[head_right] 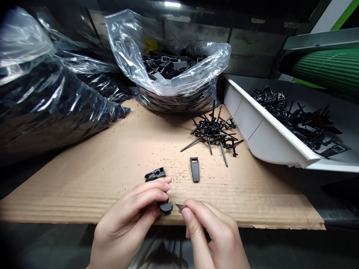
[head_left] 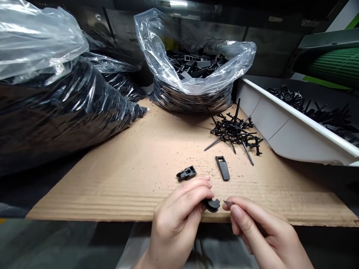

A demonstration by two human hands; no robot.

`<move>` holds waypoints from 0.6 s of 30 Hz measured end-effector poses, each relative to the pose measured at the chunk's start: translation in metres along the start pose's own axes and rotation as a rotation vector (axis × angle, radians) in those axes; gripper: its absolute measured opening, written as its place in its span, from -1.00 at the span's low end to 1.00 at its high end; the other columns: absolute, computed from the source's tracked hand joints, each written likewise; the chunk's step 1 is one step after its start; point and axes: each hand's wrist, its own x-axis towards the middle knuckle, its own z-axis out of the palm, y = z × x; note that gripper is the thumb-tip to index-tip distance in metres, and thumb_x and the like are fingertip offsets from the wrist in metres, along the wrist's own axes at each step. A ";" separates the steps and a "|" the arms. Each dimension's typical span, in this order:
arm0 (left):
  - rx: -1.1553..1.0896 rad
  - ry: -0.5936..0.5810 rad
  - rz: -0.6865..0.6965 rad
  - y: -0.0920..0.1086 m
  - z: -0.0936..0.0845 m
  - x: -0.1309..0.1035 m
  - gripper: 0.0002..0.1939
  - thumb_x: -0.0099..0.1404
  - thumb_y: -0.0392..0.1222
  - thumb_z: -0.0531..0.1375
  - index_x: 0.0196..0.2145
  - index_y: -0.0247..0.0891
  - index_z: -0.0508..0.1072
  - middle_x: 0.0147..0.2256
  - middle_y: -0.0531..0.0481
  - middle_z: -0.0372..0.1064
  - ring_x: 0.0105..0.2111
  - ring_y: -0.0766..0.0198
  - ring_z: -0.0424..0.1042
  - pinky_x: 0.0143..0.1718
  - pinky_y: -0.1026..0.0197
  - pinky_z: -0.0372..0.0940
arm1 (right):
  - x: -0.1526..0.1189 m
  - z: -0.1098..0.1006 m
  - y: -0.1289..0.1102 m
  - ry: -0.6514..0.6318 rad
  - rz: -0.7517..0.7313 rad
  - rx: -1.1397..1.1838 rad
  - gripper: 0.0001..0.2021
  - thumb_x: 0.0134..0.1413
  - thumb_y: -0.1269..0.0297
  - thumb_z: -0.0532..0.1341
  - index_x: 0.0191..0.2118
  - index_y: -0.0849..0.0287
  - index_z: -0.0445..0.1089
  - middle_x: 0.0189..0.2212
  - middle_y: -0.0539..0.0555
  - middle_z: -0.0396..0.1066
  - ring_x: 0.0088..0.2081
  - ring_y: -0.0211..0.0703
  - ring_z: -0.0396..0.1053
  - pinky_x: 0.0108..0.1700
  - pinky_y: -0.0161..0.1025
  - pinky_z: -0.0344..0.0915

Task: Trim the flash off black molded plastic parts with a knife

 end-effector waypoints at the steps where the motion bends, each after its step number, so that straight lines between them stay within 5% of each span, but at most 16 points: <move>1: 0.008 -0.002 0.007 0.000 0.000 -0.001 -0.60 0.12 -0.62 0.04 -0.25 -0.17 0.41 -0.15 0.06 0.38 -0.11 0.26 0.37 -0.03 0.27 0.23 | 0.000 0.001 -0.001 -0.013 -0.004 0.007 -0.88 0.08 0.41 0.06 -0.40 0.14 0.31 -0.64 -0.10 0.30 -0.61 -0.38 0.33 -0.55 -0.51 0.26; 8: -0.002 -0.033 0.038 -0.003 -0.001 -0.002 -0.62 0.11 -0.63 0.07 -0.26 -0.21 0.42 -0.17 0.09 0.40 -0.12 0.34 0.38 0.00 0.40 0.19 | 0.003 -0.001 -0.005 -0.103 0.092 0.108 -0.84 0.11 0.32 0.03 -0.45 0.12 0.28 -0.64 -0.10 0.21 -0.60 -0.40 0.23 -0.56 -0.52 0.18; 15: -0.023 -0.058 0.057 -0.002 -0.004 0.000 -0.69 0.10 -0.60 0.10 -0.28 -0.32 0.47 -0.24 0.01 0.46 -0.18 0.36 0.42 -0.06 0.50 0.22 | 0.016 -0.017 -0.011 -0.482 0.444 0.391 -0.72 0.05 0.13 0.07 -0.53 0.19 0.34 -0.71 -0.11 0.10 -0.62 -0.41 0.06 -0.60 -0.46 0.00; 18: -0.030 -0.053 0.011 0.000 -0.006 0.002 -0.69 0.08 -0.58 0.13 -0.27 -0.32 0.49 -0.25 0.01 0.48 -0.18 0.36 0.42 -0.08 0.52 0.22 | 0.012 -0.021 -0.015 -0.525 0.541 0.531 -0.74 -0.06 0.09 0.16 -0.54 0.17 0.41 -0.74 -0.10 0.13 -0.64 -0.41 0.07 -0.59 -0.43 0.00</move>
